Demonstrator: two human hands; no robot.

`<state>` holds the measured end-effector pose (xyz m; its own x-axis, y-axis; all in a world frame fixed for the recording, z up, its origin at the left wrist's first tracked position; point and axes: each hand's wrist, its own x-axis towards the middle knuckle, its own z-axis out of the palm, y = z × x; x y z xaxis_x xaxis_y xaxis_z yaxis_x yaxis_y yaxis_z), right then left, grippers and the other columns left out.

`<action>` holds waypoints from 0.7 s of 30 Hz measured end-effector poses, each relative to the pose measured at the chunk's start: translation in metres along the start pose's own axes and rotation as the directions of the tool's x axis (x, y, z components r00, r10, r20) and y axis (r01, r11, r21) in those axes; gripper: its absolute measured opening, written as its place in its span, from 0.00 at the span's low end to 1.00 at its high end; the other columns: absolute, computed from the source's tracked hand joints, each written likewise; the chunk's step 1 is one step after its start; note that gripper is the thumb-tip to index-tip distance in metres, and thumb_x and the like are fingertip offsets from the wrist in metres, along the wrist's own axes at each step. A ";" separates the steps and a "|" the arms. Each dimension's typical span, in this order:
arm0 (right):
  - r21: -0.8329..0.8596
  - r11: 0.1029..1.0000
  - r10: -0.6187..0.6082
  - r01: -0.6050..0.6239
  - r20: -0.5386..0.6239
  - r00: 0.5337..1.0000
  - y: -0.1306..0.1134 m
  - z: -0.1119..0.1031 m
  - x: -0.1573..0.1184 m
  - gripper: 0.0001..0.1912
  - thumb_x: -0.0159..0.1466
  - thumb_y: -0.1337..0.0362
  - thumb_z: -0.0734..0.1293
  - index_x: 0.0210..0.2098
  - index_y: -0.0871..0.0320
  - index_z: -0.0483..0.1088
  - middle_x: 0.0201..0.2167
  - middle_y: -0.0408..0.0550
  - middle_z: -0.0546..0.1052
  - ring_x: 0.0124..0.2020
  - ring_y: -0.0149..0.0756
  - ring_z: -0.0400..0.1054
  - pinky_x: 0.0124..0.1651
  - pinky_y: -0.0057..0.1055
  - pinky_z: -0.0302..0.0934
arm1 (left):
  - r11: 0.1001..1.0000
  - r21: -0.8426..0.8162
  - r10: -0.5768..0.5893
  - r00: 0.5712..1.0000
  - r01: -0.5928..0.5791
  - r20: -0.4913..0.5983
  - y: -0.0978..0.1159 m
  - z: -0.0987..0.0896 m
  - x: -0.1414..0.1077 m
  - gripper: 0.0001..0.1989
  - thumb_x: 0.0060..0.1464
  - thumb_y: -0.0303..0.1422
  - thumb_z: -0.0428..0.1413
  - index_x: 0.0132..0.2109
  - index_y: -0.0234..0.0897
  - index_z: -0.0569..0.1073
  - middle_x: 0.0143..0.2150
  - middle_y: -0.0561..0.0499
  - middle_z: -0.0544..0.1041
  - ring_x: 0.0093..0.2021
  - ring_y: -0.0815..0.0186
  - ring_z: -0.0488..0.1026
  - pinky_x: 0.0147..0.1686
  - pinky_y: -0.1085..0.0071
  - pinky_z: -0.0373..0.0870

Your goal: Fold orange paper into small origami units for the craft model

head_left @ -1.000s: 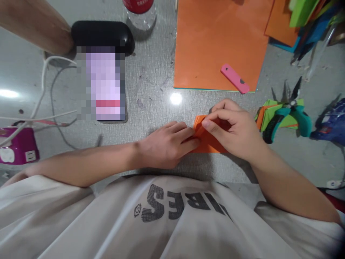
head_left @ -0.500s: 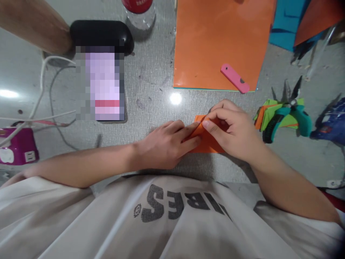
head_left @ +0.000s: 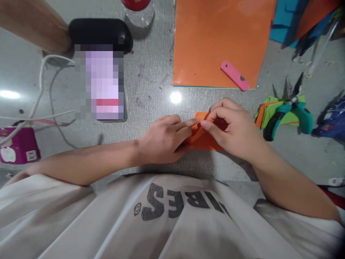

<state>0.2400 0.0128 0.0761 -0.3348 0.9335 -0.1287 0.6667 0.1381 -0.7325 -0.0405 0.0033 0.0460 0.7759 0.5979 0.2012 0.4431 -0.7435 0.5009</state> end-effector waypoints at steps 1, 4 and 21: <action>0.000 1.000 -0.001 0.001 0.007 1.000 0.000 -0.001 0.000 0.23 0.81 0.44 0.72 0.35 0.50 0.72 0.42 0.51 0.79 0.42 0.49 0.75 0.47 0.50 0.68 | 1.000 -0.004 -0.001 1.000 0.001 -0.006 -0.001 0.001 0.001 0.10 0.81 0.37 0.60 0.55 0.36 0.83 0.66 0.38 0.91 0.47 0.57 0.83 0.48 0.57 0.83; 0.006 1.000 -0.008 0.007 0.022 1.000 0.000 -0.003 0.001 0.22 0.80 0.45 0.73 0.35 0.50 0.72 0.43 0.51 0.80 0.43 0.50 0.75 0.49 0.51 0.69 | 1.000 -0.008 -0.009 0.999 0.009 -0.034 -0.003 0.004 0.001 0.13 0.84 0.38 0.57 0.53 0.37 0.84 0.69 0.38 0.90 0.45 0.60 0.83 0.48 0.57 0.84; 0.012 0.998 -0.055 0.055 0.088 0.995 0.001 -0.006 0.002 0.20 0.80 0.47 0.75 0.34 0.50 0.77 0.43 0.49 0.79 0.41 0.46 0.74 0.53 0.53 0.69 | 0.996 -0.016 -0.087 0.988 0.086 -0.128 -0.003 0.007 -0.001 0.10 0.76 0.35 0.65 0.42 0.37 0.81 0.69 0.37 0.87 0.55 0.52 0.82 0.57 0.49 0.87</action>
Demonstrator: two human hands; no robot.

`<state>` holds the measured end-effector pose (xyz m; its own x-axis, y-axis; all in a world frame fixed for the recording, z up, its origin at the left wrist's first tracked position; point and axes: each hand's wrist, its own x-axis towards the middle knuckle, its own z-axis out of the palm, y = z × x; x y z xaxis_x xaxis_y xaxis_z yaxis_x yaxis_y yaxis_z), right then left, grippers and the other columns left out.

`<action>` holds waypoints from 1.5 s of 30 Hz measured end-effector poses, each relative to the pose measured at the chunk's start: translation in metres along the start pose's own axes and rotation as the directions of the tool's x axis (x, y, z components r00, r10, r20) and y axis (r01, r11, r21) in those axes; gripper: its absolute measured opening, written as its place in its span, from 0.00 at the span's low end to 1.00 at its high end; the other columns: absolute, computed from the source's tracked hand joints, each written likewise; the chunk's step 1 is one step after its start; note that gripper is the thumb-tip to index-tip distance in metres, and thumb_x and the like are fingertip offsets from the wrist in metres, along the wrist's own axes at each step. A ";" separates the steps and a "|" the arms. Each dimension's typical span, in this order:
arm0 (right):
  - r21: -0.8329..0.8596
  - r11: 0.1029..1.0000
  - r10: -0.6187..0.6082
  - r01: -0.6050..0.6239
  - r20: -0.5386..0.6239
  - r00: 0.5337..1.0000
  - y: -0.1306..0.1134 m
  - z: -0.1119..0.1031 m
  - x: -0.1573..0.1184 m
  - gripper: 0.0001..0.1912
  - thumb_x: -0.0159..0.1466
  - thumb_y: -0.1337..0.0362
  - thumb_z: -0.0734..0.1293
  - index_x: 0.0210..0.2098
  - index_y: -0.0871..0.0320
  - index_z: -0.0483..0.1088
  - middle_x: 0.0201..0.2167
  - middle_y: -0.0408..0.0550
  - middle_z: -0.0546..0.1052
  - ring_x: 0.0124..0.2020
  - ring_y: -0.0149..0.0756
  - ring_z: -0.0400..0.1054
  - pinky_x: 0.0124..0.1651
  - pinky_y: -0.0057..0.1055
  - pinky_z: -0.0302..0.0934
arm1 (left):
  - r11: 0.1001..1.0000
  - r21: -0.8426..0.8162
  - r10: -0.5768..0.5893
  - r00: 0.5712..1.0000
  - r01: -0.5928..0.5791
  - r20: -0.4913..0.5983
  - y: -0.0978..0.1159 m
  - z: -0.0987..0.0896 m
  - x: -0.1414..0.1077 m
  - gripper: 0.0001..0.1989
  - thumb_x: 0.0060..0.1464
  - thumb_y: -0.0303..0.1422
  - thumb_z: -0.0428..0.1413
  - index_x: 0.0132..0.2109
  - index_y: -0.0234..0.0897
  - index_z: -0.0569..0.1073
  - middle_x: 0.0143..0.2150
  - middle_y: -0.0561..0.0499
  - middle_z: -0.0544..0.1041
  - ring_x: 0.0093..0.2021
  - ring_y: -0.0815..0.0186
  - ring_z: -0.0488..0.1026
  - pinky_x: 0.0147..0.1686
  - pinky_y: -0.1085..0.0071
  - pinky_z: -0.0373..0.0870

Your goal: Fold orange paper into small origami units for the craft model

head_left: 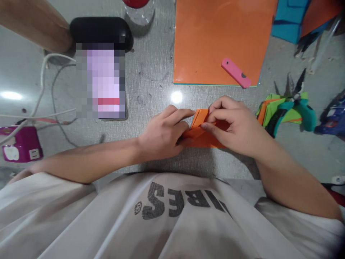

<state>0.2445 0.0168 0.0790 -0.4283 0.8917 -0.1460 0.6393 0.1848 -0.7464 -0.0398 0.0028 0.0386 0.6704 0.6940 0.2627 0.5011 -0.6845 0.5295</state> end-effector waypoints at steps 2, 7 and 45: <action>-0.020 1.000 0.000 0.000 0.012 1.000 0.000 0.000 0.000 0.20 0.79 0.48 0.75 0.33 0.50 0.77 0.42 0.49 0.79 0.40 0.46 0.73 0.53 0.53 0.68 | 1.000 0.004 0.007 1.000 -0.007 -0.002 0.000 0.001 0.000 0.09 0.76 0.35 0.65 0.43 0.37 0.81 0.70 0.36 0.86 0.57 0.51 0.81 0.58 0.49 0.86; -0.070 0.997 -0.011 0.012 0.013 1.000 -0.001 0.002 0.002 0.16 0.79 0.52 0.73 0.36 0.50 0.78 0.42 0.50 0.80 0.41 0.48 0.74 0.55 0.56 0.64 | 0.999 0.040 -0.021 0.999 0.019 0.044 0.000 -0.001 0.001 0.10 0.75 0.39 0.67 0.45 0.39 0.80 0.70 0.37 0.85 0.60 0.48 0.79 0.58 0.47 0.81; -0.612 0.774 -0.199 0.163 0.010 0.980 0.007 0.020 0.002 0.27 0.88 0.53 0.58 0.76 0.44 0.81 0.49 0.55 0.81 0.51 0.54 0.69 0.58 0.54 0.54 | 0.976 0.206 -0.076 0.996 0.065 0.045 0.006 -0.004 0.004 0.11 0.75 0.39 0.65 0.57 0.38 0.84 0.54 0.39 0.81 0.49 0.48 0.72 0.47 0.50 0.68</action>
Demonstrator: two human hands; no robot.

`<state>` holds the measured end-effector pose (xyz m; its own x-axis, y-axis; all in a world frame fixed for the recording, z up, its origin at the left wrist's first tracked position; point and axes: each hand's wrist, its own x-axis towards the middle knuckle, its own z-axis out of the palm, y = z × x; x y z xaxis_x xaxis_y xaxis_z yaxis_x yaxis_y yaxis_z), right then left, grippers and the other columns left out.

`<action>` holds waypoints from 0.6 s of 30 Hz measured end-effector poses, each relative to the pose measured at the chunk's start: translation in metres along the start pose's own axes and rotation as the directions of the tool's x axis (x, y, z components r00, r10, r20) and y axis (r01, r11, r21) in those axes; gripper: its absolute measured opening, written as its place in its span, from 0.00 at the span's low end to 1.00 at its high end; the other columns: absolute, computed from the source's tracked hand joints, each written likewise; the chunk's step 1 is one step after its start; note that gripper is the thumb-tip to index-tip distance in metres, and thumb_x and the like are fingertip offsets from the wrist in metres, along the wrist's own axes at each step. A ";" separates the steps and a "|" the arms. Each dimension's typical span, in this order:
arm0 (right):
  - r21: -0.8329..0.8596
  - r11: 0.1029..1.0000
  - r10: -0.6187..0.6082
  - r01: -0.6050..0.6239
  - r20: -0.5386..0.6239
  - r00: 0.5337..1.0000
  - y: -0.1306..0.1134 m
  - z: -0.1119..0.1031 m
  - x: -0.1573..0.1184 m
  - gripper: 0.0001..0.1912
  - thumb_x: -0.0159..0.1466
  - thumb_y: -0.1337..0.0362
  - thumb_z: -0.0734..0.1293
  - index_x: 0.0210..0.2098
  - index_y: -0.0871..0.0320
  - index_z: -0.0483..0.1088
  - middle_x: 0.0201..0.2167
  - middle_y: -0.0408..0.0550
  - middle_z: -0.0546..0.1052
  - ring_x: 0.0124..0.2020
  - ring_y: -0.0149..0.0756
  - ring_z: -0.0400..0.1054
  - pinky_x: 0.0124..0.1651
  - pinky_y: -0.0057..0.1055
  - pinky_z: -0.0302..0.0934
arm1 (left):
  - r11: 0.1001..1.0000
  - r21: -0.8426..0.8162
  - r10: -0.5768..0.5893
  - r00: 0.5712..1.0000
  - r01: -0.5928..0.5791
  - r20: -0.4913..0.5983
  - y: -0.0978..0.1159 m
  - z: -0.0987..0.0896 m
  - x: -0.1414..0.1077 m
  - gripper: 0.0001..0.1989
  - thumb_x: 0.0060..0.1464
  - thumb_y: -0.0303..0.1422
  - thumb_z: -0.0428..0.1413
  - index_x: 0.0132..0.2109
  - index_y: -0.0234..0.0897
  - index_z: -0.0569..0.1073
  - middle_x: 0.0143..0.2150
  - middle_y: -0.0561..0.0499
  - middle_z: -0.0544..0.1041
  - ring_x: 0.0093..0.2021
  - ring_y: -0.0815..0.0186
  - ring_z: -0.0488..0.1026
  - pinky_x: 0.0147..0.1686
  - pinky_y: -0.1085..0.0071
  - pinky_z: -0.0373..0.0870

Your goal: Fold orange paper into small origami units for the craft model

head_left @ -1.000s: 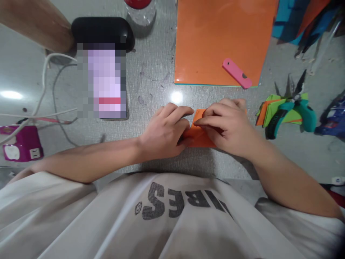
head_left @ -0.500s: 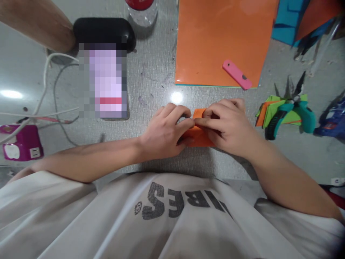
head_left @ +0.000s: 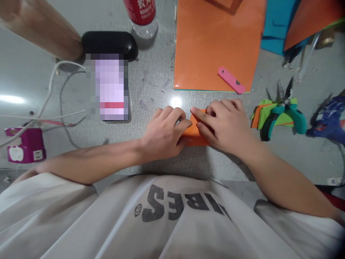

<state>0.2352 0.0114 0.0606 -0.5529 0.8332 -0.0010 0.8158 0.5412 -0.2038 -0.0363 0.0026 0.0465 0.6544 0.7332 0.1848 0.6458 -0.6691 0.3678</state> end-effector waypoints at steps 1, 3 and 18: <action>-0.011 1.000 -0.005 0.005 0.005 1.000 0.000 0.000 0.000 0.28 0.88 0.54 0.58 0.76 0.45 0.81 0.49 0.56 0.81 0.51 0.54 0.69 0.58 0.53 0.54 | 1.000 0.011 -0.001 1.000 0.001 0.004 0.000 -0.001 0.000 0.12 0.75 0.39 0.65 0.57 0.38 0.85 0.54 0.38 0.81 0.50 0.48 0.72 0.47 0.49 0.68; -0.029 1.000 -0.013 0.013 0.006 1.000 0.000 0.001 0.001 0.27 0.88 0.55 0.58 0.76 0.46 0.82 0.48 0.56 0.81 0.50 0.54 0.68 0.57 0.52 0.53 | 1.000 0.022 0.001 1.000 -0.001 0.012 0.000 -0.001 0.000 0.13 0.76 0.40 0.64 0.58 0.38 0.86 0.56 0.37 0.81 0.51 0.47 0.73 0.49 0.48 0.68; 0.013 0.999 -0.034 0.034 -0.029 0.999 0.010 0.014 0.007 0.29 0.87 0.53 0.60 0.76 0.50 0.84 0.49 0.58 0.82 0.53 0.54 0.71 0.58 0.50 0.51 | 0.956 0.096 -0.269 0.958 0.278 -0.099 -0.058 -0.046 -0.012 0.40 0.75 0.65 0.57 0.76 0.40 0.79 0.78 0.31 0.75 0.75 0.33 0.70 0.73 0.36 0.66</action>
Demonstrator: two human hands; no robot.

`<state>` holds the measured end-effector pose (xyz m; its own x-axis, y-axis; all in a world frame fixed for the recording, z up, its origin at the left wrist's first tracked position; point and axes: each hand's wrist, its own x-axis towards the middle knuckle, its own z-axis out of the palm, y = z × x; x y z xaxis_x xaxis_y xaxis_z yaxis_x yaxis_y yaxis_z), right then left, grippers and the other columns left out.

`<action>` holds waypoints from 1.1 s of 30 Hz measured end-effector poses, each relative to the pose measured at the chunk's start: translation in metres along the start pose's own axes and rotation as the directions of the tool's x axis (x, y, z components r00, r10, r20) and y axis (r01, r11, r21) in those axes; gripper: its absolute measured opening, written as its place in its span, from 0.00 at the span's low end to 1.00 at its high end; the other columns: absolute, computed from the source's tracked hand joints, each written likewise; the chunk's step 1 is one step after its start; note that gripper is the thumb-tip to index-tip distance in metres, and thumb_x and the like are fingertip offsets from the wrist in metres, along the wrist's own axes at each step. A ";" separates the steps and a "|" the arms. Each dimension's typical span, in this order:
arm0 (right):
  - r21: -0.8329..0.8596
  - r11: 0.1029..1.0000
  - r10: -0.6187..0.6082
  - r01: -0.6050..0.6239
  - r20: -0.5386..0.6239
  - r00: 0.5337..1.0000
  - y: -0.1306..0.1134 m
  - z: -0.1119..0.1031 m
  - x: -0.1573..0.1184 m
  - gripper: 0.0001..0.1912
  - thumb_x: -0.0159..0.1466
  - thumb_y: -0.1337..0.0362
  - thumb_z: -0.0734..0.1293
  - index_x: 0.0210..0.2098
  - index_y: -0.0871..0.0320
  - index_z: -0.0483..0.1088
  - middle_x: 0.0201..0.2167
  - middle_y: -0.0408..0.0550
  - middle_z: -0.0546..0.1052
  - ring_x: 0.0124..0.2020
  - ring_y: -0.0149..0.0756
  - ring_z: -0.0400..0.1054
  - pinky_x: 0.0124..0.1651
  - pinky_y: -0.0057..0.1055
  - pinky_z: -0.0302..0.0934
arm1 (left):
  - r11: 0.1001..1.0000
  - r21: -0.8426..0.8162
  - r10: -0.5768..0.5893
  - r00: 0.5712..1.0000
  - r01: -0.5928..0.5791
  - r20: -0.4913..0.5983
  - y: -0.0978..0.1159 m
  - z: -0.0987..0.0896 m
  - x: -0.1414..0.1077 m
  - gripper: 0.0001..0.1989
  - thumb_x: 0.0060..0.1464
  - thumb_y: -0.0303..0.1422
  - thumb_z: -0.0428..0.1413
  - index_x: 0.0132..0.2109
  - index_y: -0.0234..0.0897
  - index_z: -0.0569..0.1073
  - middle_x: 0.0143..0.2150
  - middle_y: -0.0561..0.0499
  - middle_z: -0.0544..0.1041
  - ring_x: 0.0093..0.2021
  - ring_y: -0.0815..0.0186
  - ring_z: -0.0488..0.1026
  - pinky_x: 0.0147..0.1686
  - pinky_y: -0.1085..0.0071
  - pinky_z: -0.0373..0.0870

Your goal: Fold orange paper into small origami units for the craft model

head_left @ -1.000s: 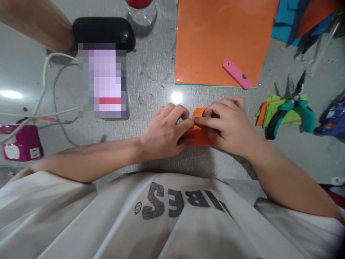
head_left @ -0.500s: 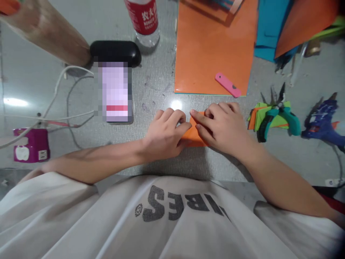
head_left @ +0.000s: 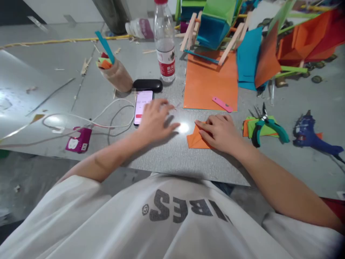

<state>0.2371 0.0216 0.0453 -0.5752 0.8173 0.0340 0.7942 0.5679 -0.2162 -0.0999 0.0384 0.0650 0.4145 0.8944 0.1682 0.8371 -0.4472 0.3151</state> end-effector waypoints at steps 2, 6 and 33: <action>0.004 1.000 0.004 -0.004 -0.007 1.000 0.001 0.002 0.001 0.29 0.87 0.52 0.59 0.75 0.50 0.84 0.50 0.58 0.82 0.53 0.54 0.71 0.57 0.50 0.50 | 0.988 0.018 -0.149 0.978 0.154 -0.143 -0.036 -0.015 0.000 0.41 0.75 0.67 0.56 0.77 0.42 0.78 0.81 0.32 0.72 0.80 0.33 0.66 0.78 0.34 0.61; 0.014 1.000 0.007 -0.007 -0.034 0.999 0.002 0.005 0.001 0.29 0.86 0.52 0.60 0.74 0.49 0.86 0.50 0.58 0.82 0.51 0.54 0.70 0.55 0.49 0.49 | 0.961 0.007 -0.269 0.945 0.275 -0.185 -0.092 -0.020 -0.003 0.43 0.72 0.71 0.54 0.75 0.45 0.79 0.84 0.33 0.68 0.84 0.30 0.60 0.79 0.29 0.57; 0.067 0.998 0.015 -0.014 -0.003 1.000 0.003 0.000 0.001 0.32 0.87 0.46 0.59 0.75 0.50 0.85 0.50 0.59 0.82 0.53 0.55 0.71 0.58 0.51 0.53 | 0.994 -0.067 -0.099 0.946 0.082 -0.309 -0.099 -0.025 -0.012 0.38 0.75 0.71 0.52 0.64 0.42 0.79 0.65 0.40 0.78 0.73 0.47 0.63 0.65 0.39 0.60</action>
<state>0.2389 0.0236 0.0449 -0.5629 0.8259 0.0338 0.7874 0.5482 -0.2817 -0.1967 0.0714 0.0548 0.1992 0.8869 0.4169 0.8422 -0.3725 0.3899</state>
